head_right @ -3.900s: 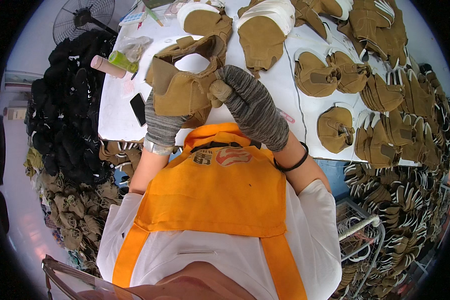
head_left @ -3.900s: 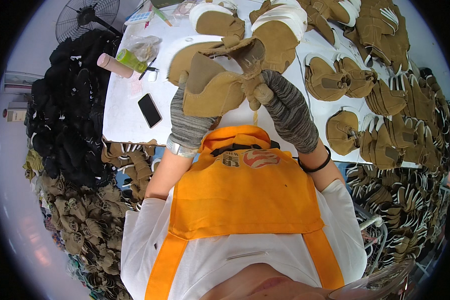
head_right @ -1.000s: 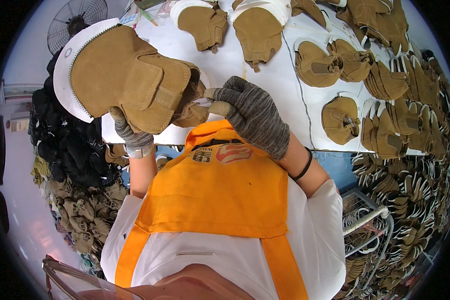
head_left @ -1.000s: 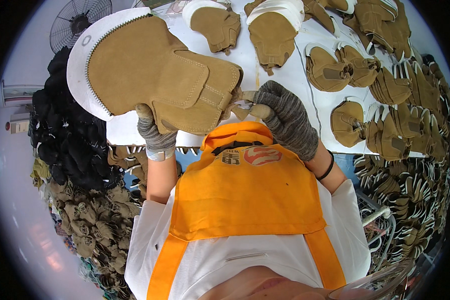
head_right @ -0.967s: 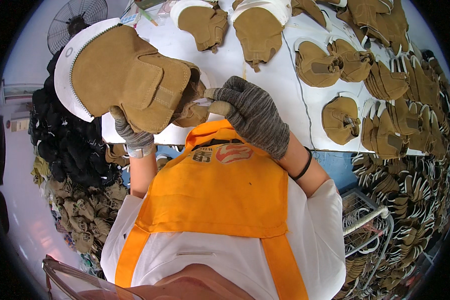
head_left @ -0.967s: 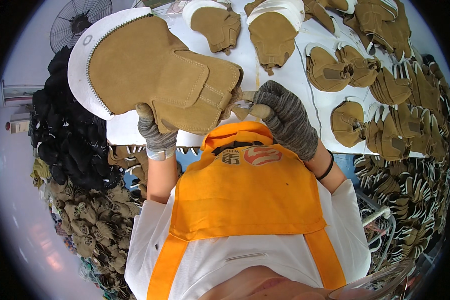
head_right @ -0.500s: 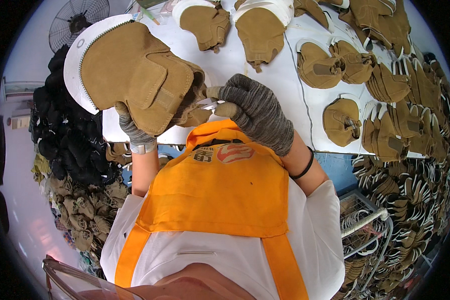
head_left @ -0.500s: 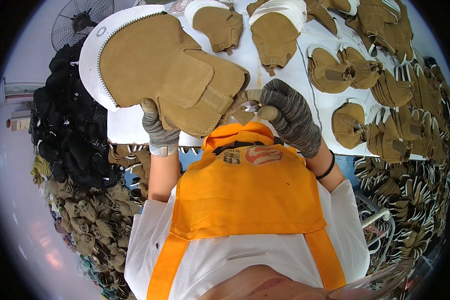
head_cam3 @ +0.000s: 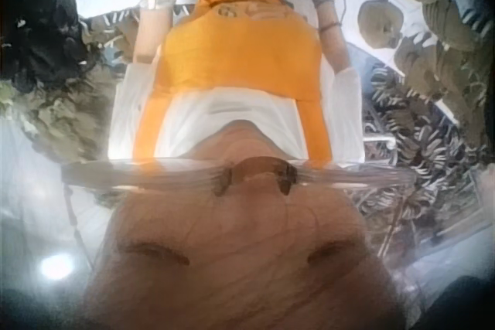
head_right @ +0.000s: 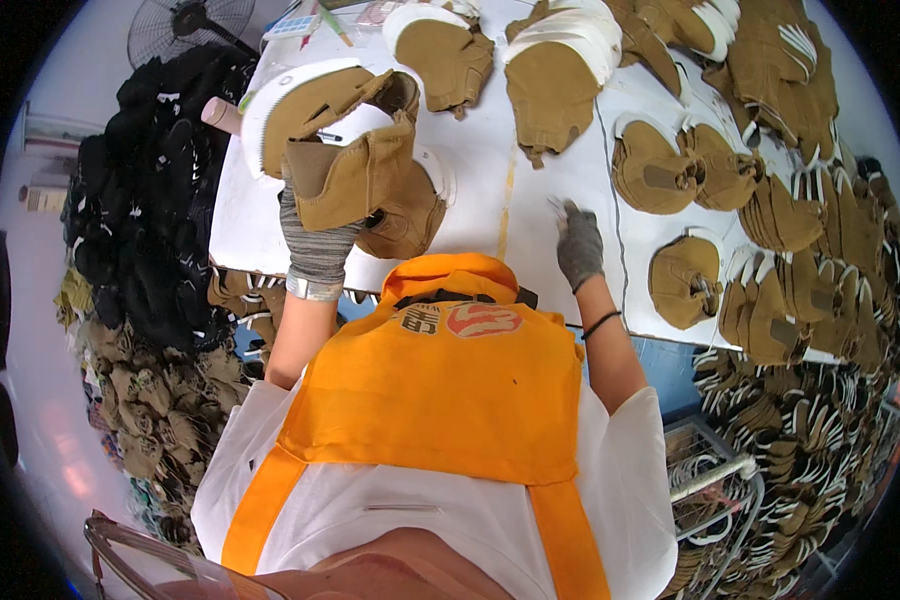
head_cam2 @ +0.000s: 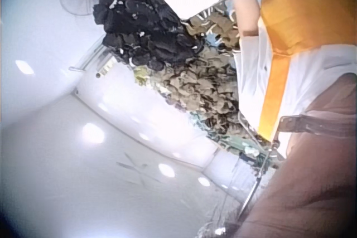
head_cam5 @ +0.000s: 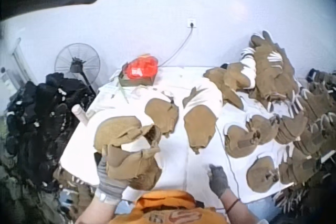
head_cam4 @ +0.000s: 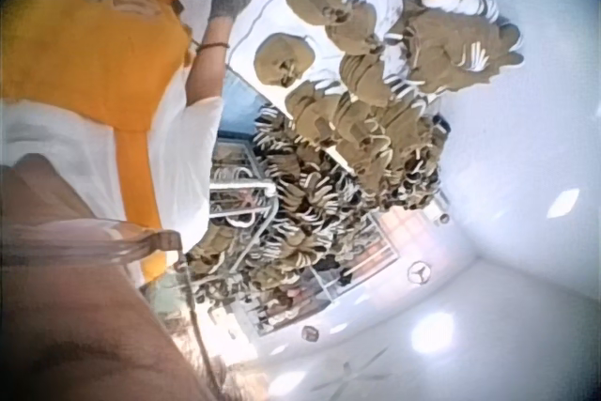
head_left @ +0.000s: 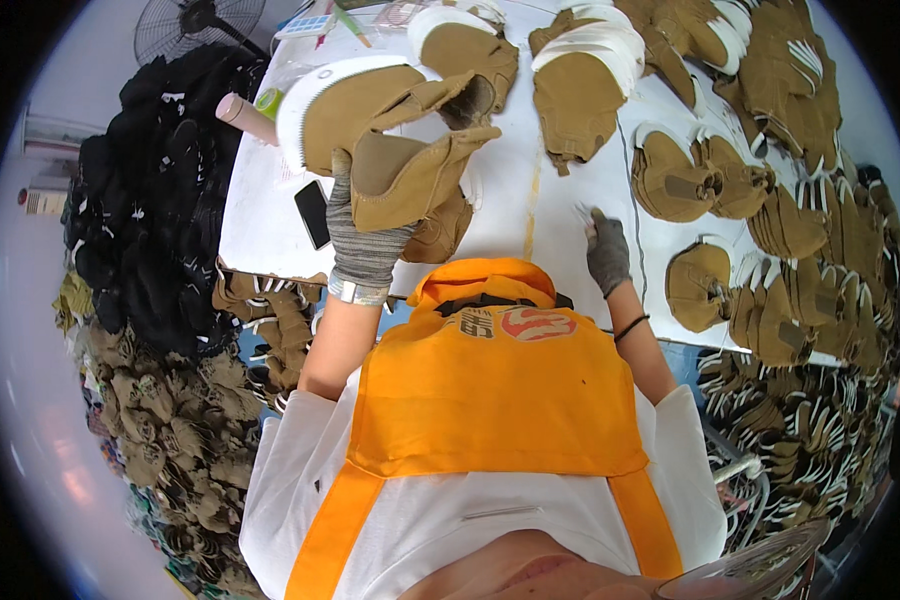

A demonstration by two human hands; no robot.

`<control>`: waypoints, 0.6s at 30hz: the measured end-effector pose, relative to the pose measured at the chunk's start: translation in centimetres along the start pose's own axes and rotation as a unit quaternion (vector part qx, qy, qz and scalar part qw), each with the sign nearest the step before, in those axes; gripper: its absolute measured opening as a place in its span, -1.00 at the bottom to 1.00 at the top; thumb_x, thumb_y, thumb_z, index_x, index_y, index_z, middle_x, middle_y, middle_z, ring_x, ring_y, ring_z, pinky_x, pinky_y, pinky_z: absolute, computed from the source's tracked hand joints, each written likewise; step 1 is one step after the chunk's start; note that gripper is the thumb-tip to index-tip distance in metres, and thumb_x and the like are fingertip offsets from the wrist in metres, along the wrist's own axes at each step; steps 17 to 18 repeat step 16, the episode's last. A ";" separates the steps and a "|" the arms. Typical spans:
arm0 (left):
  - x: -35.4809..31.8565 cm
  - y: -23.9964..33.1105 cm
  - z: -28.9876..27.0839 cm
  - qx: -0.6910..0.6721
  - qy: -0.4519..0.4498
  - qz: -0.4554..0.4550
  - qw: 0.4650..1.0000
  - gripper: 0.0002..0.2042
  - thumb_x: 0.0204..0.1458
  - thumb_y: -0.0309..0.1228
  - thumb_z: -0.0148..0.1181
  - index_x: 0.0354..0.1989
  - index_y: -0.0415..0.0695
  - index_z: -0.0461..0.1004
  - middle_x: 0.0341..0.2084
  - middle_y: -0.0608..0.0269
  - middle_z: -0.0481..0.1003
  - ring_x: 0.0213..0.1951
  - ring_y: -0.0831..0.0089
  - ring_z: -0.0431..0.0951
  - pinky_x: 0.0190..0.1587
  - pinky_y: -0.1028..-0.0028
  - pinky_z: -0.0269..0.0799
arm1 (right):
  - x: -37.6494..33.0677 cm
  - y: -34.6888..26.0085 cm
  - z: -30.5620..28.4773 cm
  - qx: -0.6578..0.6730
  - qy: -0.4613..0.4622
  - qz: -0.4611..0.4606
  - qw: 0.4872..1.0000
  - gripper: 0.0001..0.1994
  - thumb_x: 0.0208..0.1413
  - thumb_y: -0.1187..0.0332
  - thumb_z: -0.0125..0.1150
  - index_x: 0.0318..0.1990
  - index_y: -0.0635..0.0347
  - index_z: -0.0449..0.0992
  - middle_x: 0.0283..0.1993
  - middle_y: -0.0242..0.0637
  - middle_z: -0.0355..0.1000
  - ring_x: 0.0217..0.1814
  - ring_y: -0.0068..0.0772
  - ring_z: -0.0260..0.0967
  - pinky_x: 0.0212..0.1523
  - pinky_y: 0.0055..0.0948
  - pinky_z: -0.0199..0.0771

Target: The person uses small shears to trim excess material and threads from shoe components and handles a brown boot upper.

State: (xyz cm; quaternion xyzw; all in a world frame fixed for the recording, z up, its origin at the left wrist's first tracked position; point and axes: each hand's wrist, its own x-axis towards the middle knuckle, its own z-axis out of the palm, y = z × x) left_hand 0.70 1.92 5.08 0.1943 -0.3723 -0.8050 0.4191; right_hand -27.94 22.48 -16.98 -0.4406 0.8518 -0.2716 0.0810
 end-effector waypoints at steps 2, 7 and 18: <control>-0.3 -0.2 -0.9 0.156 0.012 0.049 0.986 -0.47 0.22 0.02 -0.10 0.20 -0.13 0.22 0.13 0.04 0.31 0.15 0.13 0.34 0.19 0.10 0.31 | -1.2 2.1 1.1 -0.061 -0.038 0.053 0.996 -0.67 0.16 0.31 0.08 0.07 0.12 0.41 -0.05 -0.01 0.38 -0.05 0.04 0.37 -0.04 -0.16 0.40; -0.4 -0.5 -2.6 0.390 -0.027 0.123 0.912 -0.52 0.25 -0.05 -0.12 0.20 -0.13 0.23 0.14 0.06 0.31 0.15 0.20 0.36 0.20 0.21 0.31 | -1.6 5.3 4.3 -0.058 -0.035 0.165 0.984 -0.65 0.12 0.14 0.18 0.00 0.09 0.48 -0.05 -0.12 0.44 -0.01 -0.09 0.39 0.02 -0.19 0.38; -1.5 -0.7 -3.7 -0.397 -0.096 -0.140 0.902 -0.50 0.25 -0.08 -0.09 0.20 -0.21 0.20 0.16 0.00 0.29 0.15 0.14 0.34 0.23 0.09 0.25 | 4.4 -20.5 -6.3 0.663 -0.382 0.171 0.621 -0.06 0.05 -0.44 -0.21 0.29 0.30 0.16 0.22 -0.11 0.30 0.25 -0.20 0.25 0.30 -0.27 0.18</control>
